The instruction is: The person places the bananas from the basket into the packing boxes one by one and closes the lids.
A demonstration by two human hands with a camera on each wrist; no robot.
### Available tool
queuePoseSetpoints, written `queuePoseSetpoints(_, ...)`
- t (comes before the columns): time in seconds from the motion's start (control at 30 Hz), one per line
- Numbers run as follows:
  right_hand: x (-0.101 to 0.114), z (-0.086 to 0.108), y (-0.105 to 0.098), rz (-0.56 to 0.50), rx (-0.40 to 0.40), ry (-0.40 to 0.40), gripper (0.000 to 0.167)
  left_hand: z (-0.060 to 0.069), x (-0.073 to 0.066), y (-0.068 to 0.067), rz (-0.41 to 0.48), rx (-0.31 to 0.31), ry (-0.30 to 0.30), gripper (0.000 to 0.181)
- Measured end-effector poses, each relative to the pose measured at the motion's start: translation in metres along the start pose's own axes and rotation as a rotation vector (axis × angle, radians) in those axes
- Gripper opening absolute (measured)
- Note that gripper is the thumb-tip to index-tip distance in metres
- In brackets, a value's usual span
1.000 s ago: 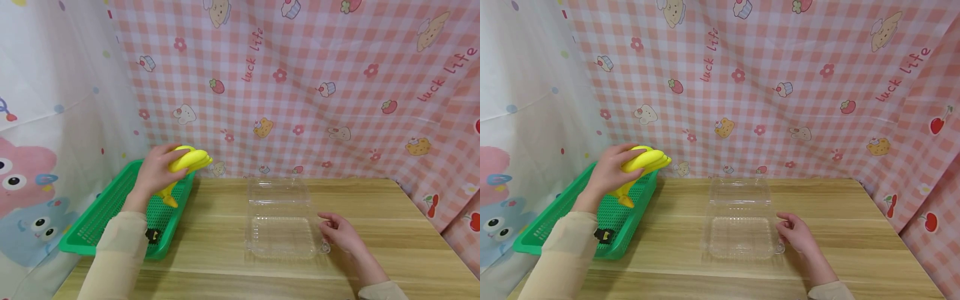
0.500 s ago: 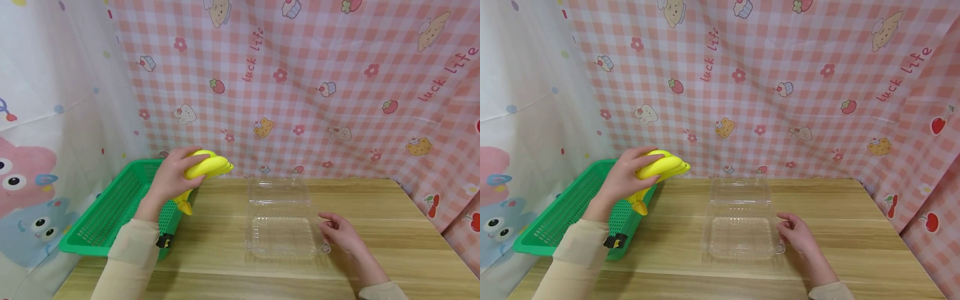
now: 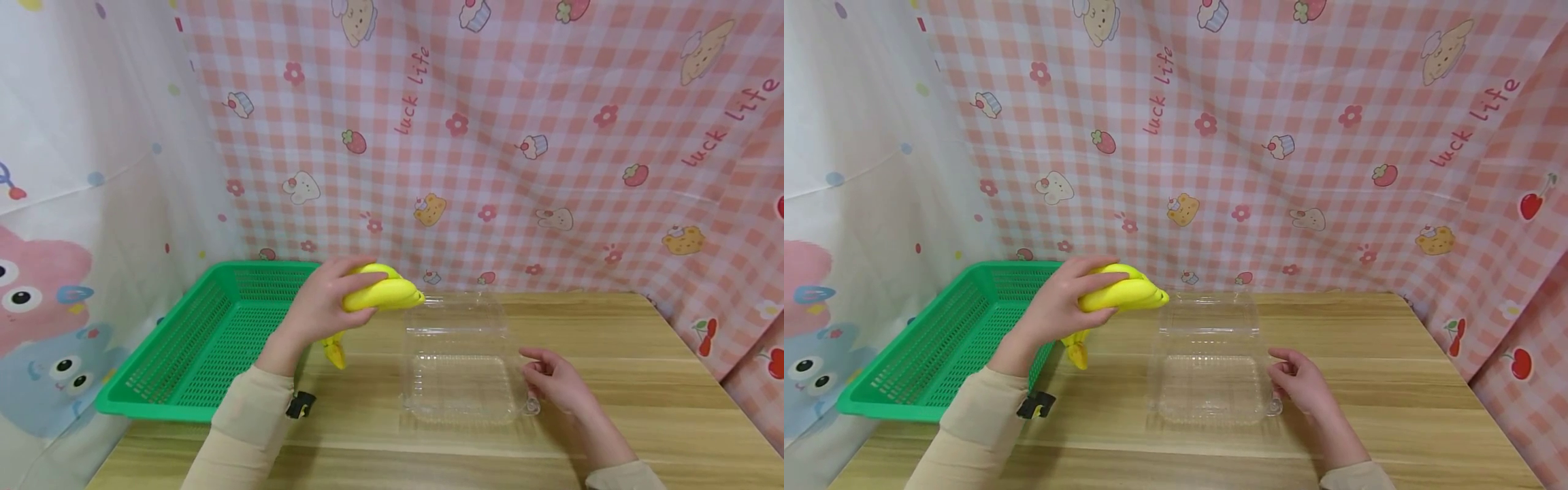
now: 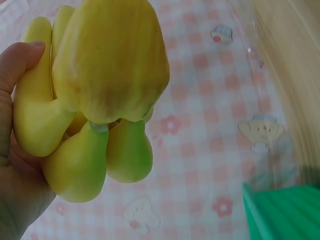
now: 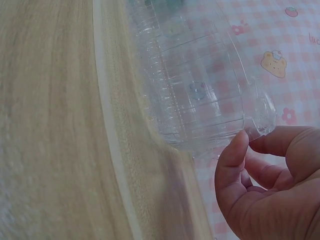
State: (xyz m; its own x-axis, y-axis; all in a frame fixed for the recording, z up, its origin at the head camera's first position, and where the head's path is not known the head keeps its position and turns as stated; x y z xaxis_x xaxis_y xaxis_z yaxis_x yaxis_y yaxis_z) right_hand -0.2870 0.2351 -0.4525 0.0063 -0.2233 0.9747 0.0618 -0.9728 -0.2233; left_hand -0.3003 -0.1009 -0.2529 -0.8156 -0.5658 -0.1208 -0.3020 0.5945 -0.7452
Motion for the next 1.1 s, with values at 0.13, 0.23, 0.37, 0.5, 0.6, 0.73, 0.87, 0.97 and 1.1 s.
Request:
queuePoseSetpoints(0.13,0.000,0.000,0.000,-0.007,-0.002,-0.003,0.047,-0.004,-0.008,0.015,0.010,0.023,0.018,0.046)
queuePoseSetpoints(0.23,-0.001,0.000,-0.001,-0.005,-0.005,-0.001,0.047,-0.006,-0.016,0.026,0.016,0.039,0.037,0.045)
queuePoseSetpoints(0.37,-0.002,0.000,-0.001,-0.007,-0.008,-0.001,0.047,-0.008,-0.028,0.041,0.005,0.057,0.074,0.044)
queuePoseSetpoints(0.5,-0.002,-0.001,-0.001,-0.016,-0.006,-0.008,0.046,-0.009,-0.040,0.056,-0.025,0.074,0.115,0.045)
queuePoseSetpoints(0.6,-0.001,0.000,0.000,-0.021,-0.005,-0.011,0.046,-0.011,-0.048,0.066,-0.037,0.098,0.135,0.046)
queuePoseSetpoints(0.73,-0.001,-0.001,0.000,-0.024,-0.008,-0.011,0.046,-0.013,-0.057,0.077,-0.044,0.135,0.149,0.045)
queuePoseSetpoints(0.87,-0.001,-0.001,0.000,-0.027,-0.012,-0.013,0.046,-0.016,-0.066,0.086,-0.061,0.139,0.180,0.045)
queuePoseSetpoints(0.97,0.000,-0.001,0.000,-0.028,-0.014,-0.017,0.045,-0.019,-0.074,0.091,-0.074,0.131,0.212,0.045)
queuePoseSetpoints(1.1,0.000,0.000,0.000,-0.023,-0.017,-0.019,0.045,-0.024,-0.084,0.101,-0.085,0.137,0.248,0.043)
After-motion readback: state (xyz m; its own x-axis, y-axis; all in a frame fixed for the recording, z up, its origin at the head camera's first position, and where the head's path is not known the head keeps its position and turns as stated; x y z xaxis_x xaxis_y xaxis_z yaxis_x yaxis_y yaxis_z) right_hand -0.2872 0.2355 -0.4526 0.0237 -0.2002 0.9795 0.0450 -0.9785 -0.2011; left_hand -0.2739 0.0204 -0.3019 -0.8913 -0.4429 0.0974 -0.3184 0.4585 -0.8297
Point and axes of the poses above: each hand's wrist, its own z-axis away from the middle knuckle, its own y-axis out of the palm, x = y × z, the point moved 8 cm from there along -z, towards the middle knuckle, and after that the axes turned 3 degrees about -y, right-handed, at the moved point
